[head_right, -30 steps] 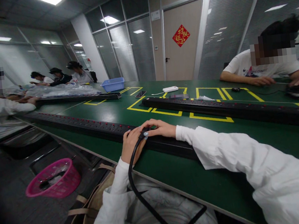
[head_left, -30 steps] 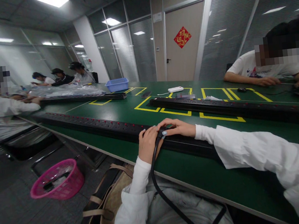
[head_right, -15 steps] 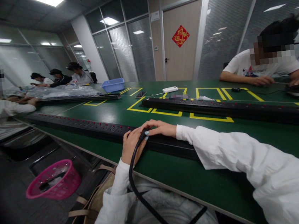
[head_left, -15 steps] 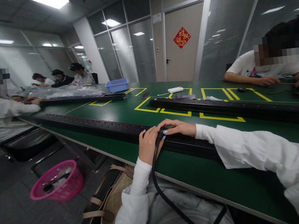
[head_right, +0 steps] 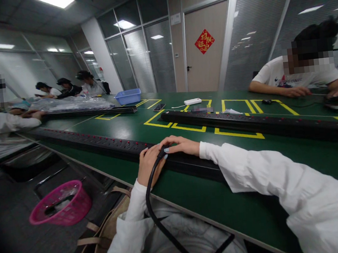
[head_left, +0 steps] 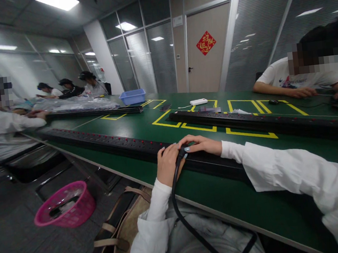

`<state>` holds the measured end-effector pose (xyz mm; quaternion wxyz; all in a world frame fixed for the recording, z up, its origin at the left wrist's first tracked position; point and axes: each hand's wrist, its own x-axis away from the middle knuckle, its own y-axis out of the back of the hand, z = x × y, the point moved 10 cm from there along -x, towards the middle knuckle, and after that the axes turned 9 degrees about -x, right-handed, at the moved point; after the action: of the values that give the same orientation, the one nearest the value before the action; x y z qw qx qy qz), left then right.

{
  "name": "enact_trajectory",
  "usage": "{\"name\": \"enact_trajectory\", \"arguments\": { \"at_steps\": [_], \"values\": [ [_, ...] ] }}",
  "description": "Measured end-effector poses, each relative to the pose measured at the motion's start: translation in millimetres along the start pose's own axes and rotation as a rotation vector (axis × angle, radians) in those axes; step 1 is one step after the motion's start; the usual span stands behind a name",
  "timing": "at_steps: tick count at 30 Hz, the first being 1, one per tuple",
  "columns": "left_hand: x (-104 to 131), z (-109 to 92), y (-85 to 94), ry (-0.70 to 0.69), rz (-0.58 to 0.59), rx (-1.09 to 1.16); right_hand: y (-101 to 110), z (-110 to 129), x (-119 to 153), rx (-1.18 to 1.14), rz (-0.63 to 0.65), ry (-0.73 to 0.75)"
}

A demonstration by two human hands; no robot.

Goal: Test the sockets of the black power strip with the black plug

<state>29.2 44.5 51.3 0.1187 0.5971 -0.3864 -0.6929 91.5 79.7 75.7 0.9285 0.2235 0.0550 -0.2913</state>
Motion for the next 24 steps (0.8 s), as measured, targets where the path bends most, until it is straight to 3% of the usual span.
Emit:
{"name": "enact_trajectory", "arguments": {
  "at_steps": [24],
  "values": [
    [-0.1,0.1,-0.7,0.008,0.013,0.017,0.5,0.9,0.2,0.005,-0.005,-0.005]
  ]
}}
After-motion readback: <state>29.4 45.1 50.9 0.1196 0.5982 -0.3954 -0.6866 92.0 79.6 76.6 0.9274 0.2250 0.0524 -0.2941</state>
